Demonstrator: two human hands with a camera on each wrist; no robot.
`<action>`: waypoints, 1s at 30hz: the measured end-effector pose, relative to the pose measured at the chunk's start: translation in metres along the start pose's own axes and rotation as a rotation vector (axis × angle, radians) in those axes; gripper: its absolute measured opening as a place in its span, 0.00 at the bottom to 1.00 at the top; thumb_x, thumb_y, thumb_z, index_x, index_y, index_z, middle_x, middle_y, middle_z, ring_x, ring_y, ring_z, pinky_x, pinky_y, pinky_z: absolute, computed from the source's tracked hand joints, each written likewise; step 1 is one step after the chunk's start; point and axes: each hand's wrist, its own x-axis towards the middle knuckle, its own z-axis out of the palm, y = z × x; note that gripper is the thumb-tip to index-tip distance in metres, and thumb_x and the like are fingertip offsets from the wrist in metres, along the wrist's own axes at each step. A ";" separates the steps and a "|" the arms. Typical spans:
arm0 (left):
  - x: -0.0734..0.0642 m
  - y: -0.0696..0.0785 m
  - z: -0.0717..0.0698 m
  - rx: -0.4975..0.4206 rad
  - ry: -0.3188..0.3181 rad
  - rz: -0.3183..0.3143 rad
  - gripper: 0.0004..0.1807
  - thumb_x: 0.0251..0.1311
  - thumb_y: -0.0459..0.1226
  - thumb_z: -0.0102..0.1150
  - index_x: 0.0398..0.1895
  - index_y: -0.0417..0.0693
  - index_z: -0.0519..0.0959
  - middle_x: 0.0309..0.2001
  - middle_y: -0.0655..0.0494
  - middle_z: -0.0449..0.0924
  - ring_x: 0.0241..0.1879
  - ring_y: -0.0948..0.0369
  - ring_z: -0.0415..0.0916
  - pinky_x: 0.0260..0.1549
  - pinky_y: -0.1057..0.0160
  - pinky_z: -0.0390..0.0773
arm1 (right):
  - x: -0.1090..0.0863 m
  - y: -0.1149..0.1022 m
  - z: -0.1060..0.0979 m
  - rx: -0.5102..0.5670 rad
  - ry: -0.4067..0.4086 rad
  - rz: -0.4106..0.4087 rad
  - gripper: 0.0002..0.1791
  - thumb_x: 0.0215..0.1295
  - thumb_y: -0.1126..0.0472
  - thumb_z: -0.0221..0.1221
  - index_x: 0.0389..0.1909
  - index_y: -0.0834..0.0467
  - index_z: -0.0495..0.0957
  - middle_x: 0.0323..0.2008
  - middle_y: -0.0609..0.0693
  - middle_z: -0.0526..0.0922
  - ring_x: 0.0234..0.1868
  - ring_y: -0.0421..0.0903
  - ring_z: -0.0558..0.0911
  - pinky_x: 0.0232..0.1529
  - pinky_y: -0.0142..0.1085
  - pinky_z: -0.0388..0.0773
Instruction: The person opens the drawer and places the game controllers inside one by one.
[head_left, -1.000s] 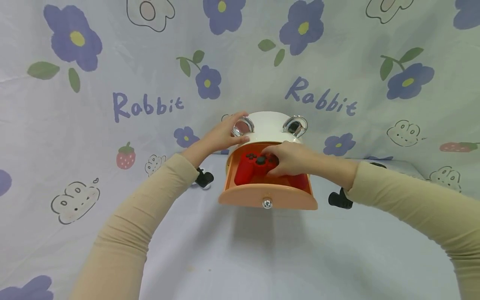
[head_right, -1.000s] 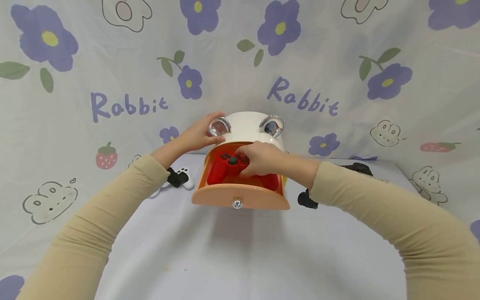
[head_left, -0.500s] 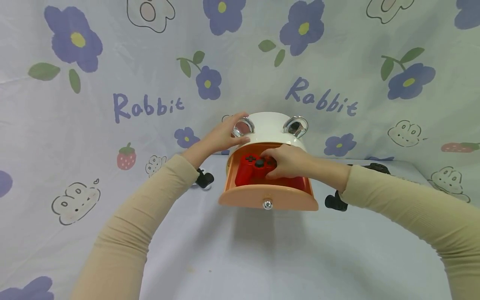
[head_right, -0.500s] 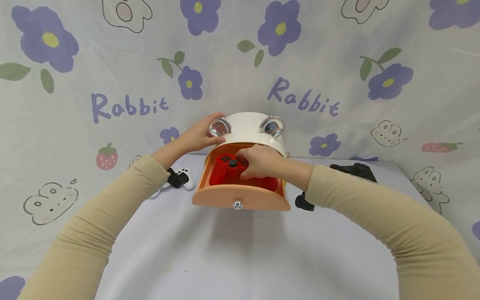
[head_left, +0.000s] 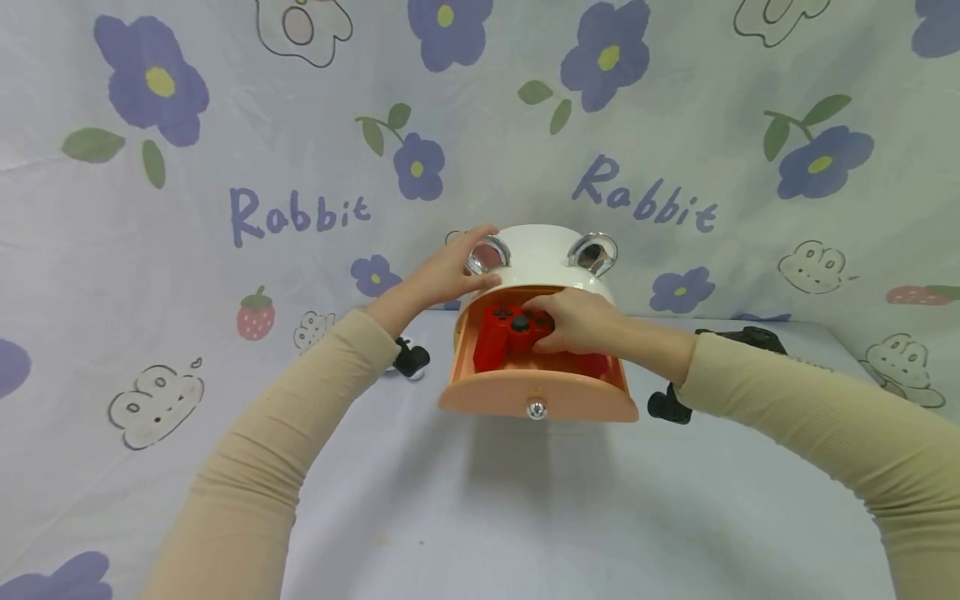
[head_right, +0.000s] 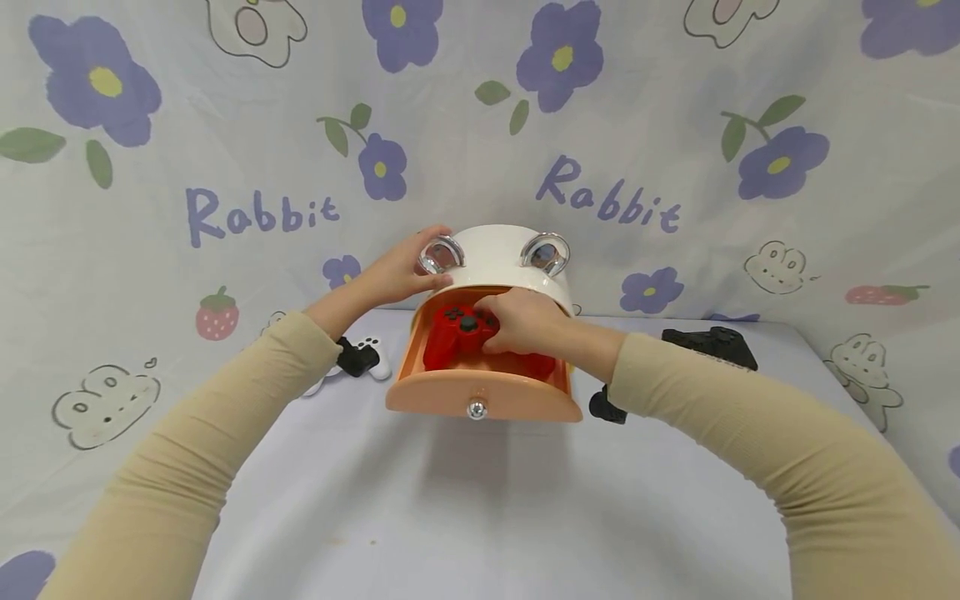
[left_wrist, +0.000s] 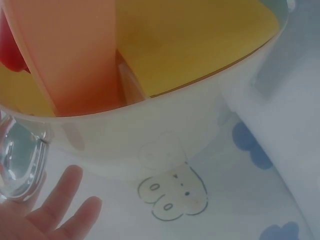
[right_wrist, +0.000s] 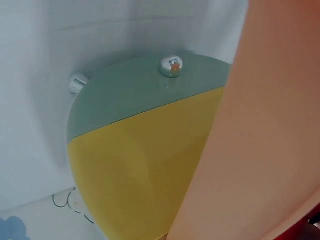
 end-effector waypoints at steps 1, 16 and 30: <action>0.000 0.000 0.000 -0.001 -0.001 -0.001 0.42 0.54 0.47 0.62 0.69 0.56 0.50 0.68 0.53 0.55 0.44 0.53 0.75 0.48 0.55 0.76 | 0.000 0.000 0.001 -0.001 0.003 0.002 0.28 0.51 0.54 0.65 0.55 0.55 0.74 0.47 0.52 0.81 0.47 0.50 0.77 0.50 0.45 0.74; 0.000 0.001 0.002 -0.013 0.003 0.000 0.42 0.54 0.46 0.62 0.70 0.55 0.51 0.68 0.52 0.55 0.46 0.54 0.74 0.48 0.56 0.76 | -0.003 0.000 0.003 0.023 0.025 -0.014 0.28 0.52 0.55 0.65 0.55 0.59 0.73 0.51 0.54 0.79 0.52 0.51 0.76 0.56 0.44 0.70; 0.000 0.002 0.000 -0.012 0.002 0.027 0.42 0.55 0.45 0.61 0.70 0.53 0.50 0.68 0.51 0.55 0.45 0.53 0.75 0.49 0.55 0.75 | -0.032 0.010 -0.029 0.219 0.117 0.002 0.18 0.57 0.62 0.62 0.49 0.62 0.78 0.44 0.57 0.82 0.47 0.53 0.78 0.49 0.45 0.75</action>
